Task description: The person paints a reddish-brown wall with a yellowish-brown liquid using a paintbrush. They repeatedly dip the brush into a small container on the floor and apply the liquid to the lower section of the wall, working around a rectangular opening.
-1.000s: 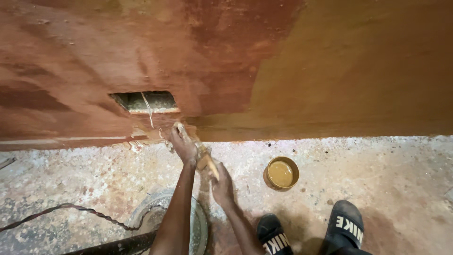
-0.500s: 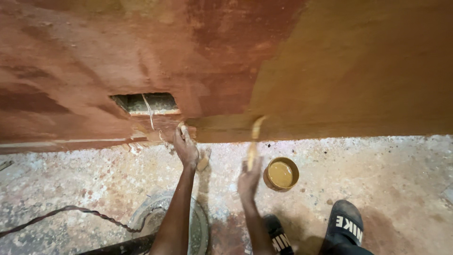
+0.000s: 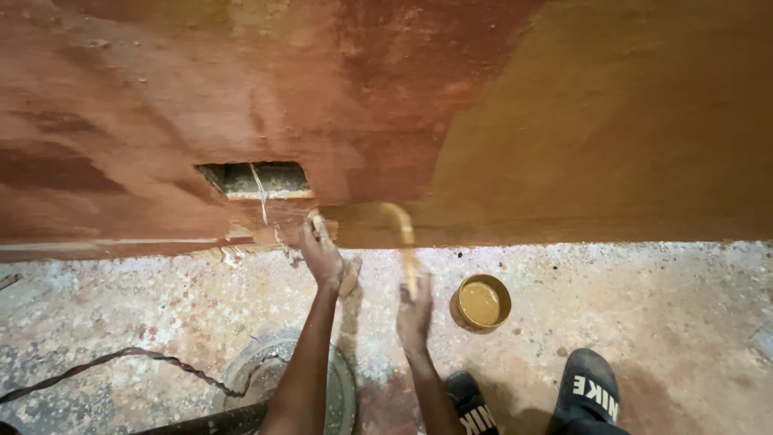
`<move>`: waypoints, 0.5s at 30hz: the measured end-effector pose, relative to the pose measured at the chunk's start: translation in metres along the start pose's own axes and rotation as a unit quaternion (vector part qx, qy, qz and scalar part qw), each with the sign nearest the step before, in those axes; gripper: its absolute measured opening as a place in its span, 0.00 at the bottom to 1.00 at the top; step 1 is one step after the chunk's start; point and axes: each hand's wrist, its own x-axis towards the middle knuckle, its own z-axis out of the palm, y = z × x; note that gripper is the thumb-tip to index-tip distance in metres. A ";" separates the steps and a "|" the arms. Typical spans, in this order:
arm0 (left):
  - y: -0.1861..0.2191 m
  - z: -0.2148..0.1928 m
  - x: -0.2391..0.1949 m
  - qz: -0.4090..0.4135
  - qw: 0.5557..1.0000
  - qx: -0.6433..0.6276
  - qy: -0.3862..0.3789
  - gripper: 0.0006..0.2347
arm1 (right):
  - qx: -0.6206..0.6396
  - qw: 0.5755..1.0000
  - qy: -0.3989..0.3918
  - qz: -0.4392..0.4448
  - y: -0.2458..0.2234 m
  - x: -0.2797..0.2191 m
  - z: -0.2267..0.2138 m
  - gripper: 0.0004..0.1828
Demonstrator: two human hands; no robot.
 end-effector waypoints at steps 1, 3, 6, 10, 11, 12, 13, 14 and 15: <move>0.001 -0.001 0.000 0.008 1.000 0.004 0.001 0.17 | -0.039 0.996 0.056 -0.062 0.001 -0.002 -0.009 0.21; 0.002 0.001 0.001 0.024 1.000 0.011 0.001 0.17 | 0.034 0.987 0.142 -0.062 0.000 -0.003 -0.018 0.22; 0.000 -0.004 0.003 0.030 0.999 0.024 0.016 0.18 | 0.072 0.981 0.168 -0.064 -0.008 0.002 -0.027 0.22; 0.000 -0.007 0.007 -0.022 1.000 -0.003 0.001 0.18 | 0.007 0.985 0.025 0.171 -0.027 0.010 -0.012 0.32; 0.000 -0.007 0.009 -0.026 0.999 -0.018 0.003 0.18 | -0.015 0.987 -0.012 0.162 -0.031 0.006 -0.002 0.34; -0.001 -0.007 0.010 -0.032 0.999 -0.032 0.006 0.18 | -0.039 0.986 -0.050 0.155 -0.032 -0.004 0.006 0.35; -0.001 -0.006 0.010 -0.018 0.999 -0.010 0.024 0.18 | -0.034 0.996 -0.079 0.032 -0.032 -0.014 0.014 0.31; -0.003 -0.007 0.009 -0.004 0.999 0.013 0.041 0.18 | -0.029 0.990 -0.106 -0.089 -0.032 -0.022 0.021 0.26; -0.005 -0.007 0.008 0.009 0.998 0.037 0.058 0.18 | -0.022 0.987 -0.134 -0.085 -0.032 -0.027 0.029 0.26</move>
